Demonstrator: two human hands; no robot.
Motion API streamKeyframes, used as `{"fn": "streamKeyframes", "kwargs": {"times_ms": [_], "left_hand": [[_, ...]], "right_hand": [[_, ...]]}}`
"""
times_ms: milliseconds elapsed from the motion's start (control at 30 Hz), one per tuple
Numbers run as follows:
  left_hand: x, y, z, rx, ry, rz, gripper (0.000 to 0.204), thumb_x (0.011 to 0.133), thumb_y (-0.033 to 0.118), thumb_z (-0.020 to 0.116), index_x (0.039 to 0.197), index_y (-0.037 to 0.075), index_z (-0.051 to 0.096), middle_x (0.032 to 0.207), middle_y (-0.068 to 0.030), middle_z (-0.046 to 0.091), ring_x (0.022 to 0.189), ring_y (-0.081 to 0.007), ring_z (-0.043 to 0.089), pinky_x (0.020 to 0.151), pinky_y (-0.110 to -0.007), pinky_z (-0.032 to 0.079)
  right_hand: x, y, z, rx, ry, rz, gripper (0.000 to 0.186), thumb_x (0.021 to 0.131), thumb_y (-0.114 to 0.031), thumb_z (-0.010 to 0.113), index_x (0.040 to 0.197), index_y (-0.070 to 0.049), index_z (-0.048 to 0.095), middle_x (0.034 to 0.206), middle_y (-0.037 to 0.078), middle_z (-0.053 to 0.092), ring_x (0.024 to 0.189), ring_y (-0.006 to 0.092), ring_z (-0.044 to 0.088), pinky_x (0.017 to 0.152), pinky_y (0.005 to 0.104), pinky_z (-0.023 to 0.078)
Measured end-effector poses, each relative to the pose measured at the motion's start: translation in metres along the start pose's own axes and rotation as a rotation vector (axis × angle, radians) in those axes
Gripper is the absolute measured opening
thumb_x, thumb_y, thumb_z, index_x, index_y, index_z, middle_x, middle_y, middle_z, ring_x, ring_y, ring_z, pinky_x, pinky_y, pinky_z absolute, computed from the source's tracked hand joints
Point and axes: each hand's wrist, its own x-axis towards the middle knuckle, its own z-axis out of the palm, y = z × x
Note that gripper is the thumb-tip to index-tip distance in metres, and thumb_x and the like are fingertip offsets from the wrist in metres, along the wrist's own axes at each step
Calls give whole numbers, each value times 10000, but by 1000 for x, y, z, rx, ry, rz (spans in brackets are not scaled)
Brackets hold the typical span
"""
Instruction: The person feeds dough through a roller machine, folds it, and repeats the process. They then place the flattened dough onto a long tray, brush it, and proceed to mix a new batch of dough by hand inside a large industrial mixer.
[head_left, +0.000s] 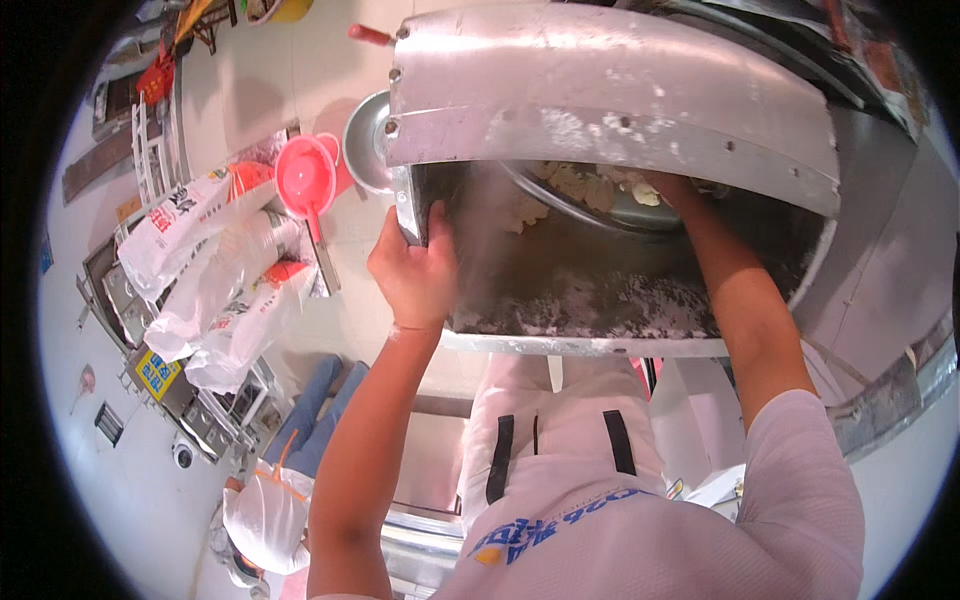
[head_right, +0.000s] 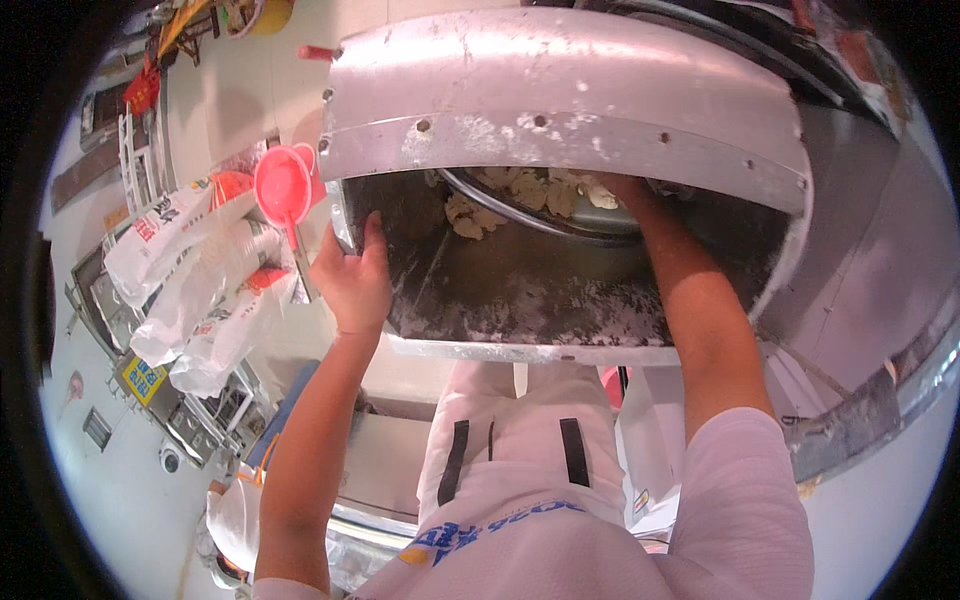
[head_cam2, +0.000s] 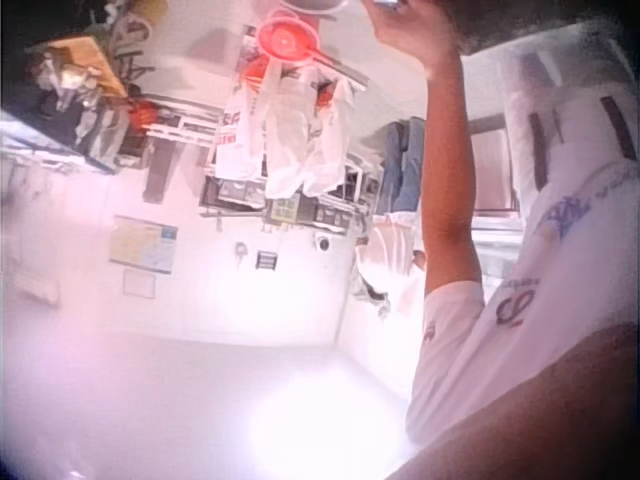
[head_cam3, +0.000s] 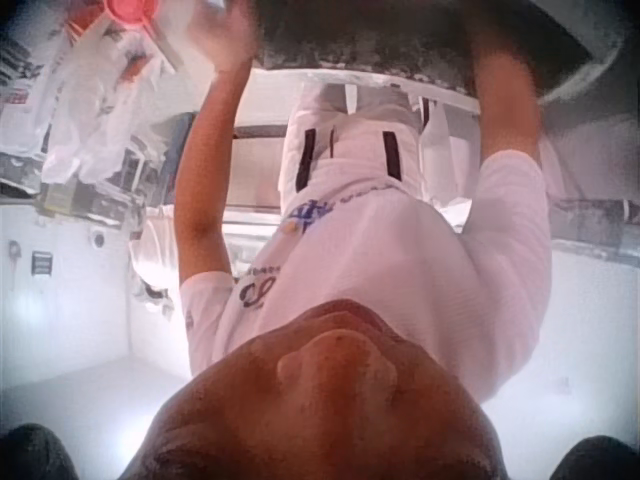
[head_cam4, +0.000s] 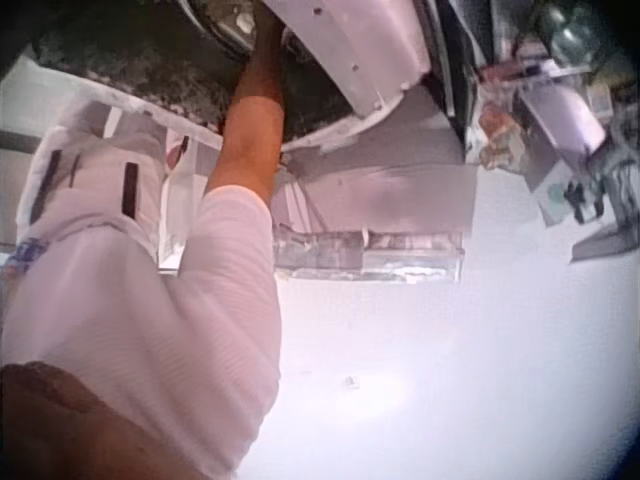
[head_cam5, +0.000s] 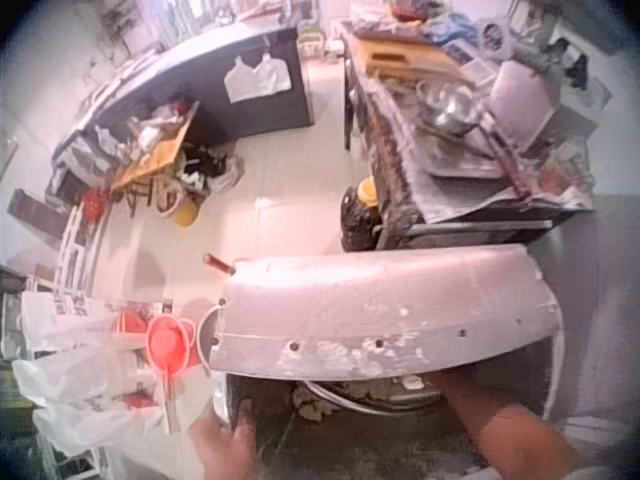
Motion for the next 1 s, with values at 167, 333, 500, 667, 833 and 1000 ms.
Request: {"fn": "streamKeyframes", "kwargs": {"times_ms": [167, 333, 500, 667, 833, 1000], "left_hand": [[-2, 19, -6, 216, 55, 59, 209, 891, 193, 687, 949, -7, 662, 769, -202, 686, 691, -369, 677, 648, -407, 512], [-4, 23, -9, 189, 30, 25, 235, 887, 213, 693, 960, -9, 669, 776, -215, 688, 722, -394, 683, 647, -438, 511], [-5, 20, -10, 202, 43, 53, 297, 874, 251, 701, 956, -32, 663, 766, -239, 680, 719, -433, 665, 647, -472, 501], [-8, 4, -4, 294, 90, 129, 384, 852, 285, 723, 986, -69, 659, 764, -277, 666, 705, -451, 638, 649, -497, 478], [-9, 1, -12, 281, 72, 176, 406, 860, 283, 705, 1122, -24, 660, 876, -263, 690, 800, -448, 649, 714, -480, 498], [-13, 16, -14, 260, 34, 199, 395, 857, 282, 689, 1093, -32, 655, 941, -272, 695, 884, -479, 647, 781, -516, 495]], "right_hand": [[-55, -31, -81, 670, 45, 196, 687, 666, -159, 862, 1270, -17, 566, 1195, 113, 626, 1095, 252, 595, 928, 379, 501], [-115, -41, -91, 1005, 197, 163, 710, 638, -25, 827, 1288, -26, 543, 1168, 88, 630, 1043, 237, 621, 929, 360, 514], [-192, -105, -121, 1439, 196, 95, 722, 653, 122, 704, 1325, -70, 524, 1209, 61, 623, 1107, 233, 627, 977, 384, 523], [-274, -150, -166, 1703, 319, -57, 830, 605, 135, 693, 1376, -94, 483, 1257, 62, 603, 1178, 236, 604, 1038, 387, 492], [-400, -177, -269, 745, 733, -105, 658, 778, -75, 749, 1379, -71, 480, 1275, 74, 577, 1207, 197, 555, 997, 356, 493], [-506, -153, -370, 1140, 1035, 158, 640, 711, 0, 692, 1322, -7, 505, 1164, 102, 640, 1040, 219, 643, 862, 348, 544]]}}
